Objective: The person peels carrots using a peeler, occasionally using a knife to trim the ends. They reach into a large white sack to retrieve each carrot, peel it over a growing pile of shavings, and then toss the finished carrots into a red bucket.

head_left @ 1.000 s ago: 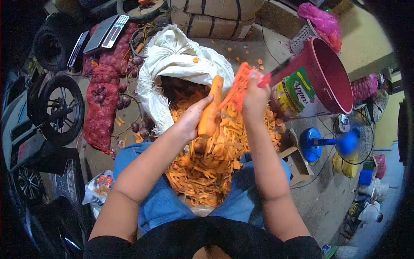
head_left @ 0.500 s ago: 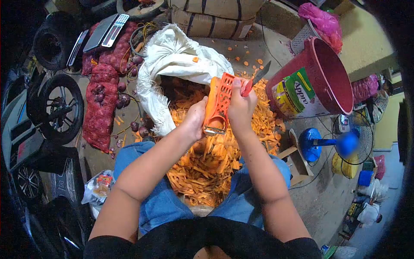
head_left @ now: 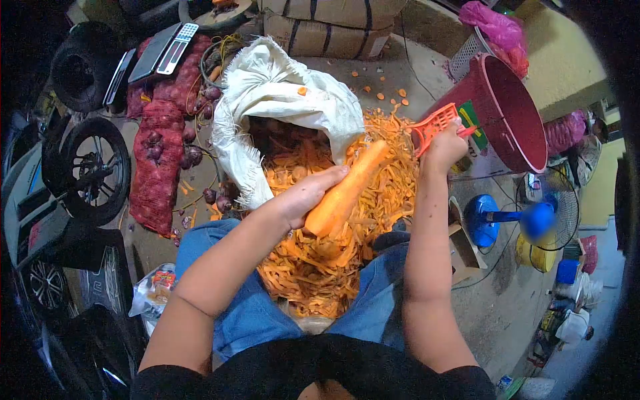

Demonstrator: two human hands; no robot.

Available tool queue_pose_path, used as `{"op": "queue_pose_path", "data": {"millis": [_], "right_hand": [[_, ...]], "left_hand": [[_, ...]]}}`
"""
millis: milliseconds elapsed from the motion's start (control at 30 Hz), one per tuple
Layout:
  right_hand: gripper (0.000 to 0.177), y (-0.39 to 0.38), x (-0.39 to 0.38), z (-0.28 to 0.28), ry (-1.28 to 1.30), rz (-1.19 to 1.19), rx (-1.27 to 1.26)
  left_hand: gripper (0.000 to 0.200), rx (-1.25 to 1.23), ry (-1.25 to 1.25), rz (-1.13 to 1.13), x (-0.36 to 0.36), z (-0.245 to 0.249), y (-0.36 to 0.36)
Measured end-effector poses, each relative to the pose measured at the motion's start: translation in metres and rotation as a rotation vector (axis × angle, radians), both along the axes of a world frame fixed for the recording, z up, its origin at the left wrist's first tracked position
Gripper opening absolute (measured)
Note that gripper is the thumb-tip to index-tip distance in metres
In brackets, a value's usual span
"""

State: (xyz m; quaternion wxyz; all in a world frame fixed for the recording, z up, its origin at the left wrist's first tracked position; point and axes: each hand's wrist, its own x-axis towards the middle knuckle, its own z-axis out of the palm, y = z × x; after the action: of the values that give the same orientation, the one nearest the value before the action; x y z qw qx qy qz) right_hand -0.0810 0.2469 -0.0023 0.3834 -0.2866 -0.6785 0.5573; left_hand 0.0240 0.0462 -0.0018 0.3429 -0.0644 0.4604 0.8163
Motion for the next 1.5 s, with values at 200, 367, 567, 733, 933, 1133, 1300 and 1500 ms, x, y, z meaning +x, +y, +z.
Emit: {"op": "queue_pose_path", "data": {"millis": [200, 367, 567, 733, 933, 1133, 1300, 1500], "right_hand": [[0.018, -0.07, 0.035, 0.006, 0.119, 0.585, -0.01], [0.022, -0.103, 0.061, 0.003, 0.083, 0.694, 0.018], [0.023, -0.096, 0.06, -0.002, 0.064, 0.689, 0.135], [0.021, -0.034, 0.015, -0.004, 0.122, 0.267, 0.28], [0.022, 0.023, 0.009, 0.031, 0.187, 0.117, 0.016], [0.029, 0.087, 0.074, 0.082, 0.393, 0.241, -0.172], [0.028, 0.193, 0.127, 0.021, -0.179, -0.197, 0.326], [0.031, 0.288, 0.22, -0.024, -0.509, -0.342, 1.005]], "left_hand": [[0.034, 0.048, -0.234, 0.122, -0.019, -0.021, -0.008], [0.037, 0.213, -0.235, 0.235, -0.024, -0.02, -0.003], [0.036, 0.123, -0.215, 0.216, -0.023, -0.025, 0.0], [0.042, -0.126, -0.102, -0.173, -0.007, 0.006, -0.004], [0.037, -0.085, -0.032, -0.212, -0.009, 0.013, -0.013], [0.036, -0.128, 0.152, -0.081, -0.01, 0.008, -0.015], [0.036, -0.162, 0.121, -0.009, -0.011, 0.01, -0.026], [0.036, -0.2, 0.15, -0.04, -0.009, 0.008, -0.034]]}}
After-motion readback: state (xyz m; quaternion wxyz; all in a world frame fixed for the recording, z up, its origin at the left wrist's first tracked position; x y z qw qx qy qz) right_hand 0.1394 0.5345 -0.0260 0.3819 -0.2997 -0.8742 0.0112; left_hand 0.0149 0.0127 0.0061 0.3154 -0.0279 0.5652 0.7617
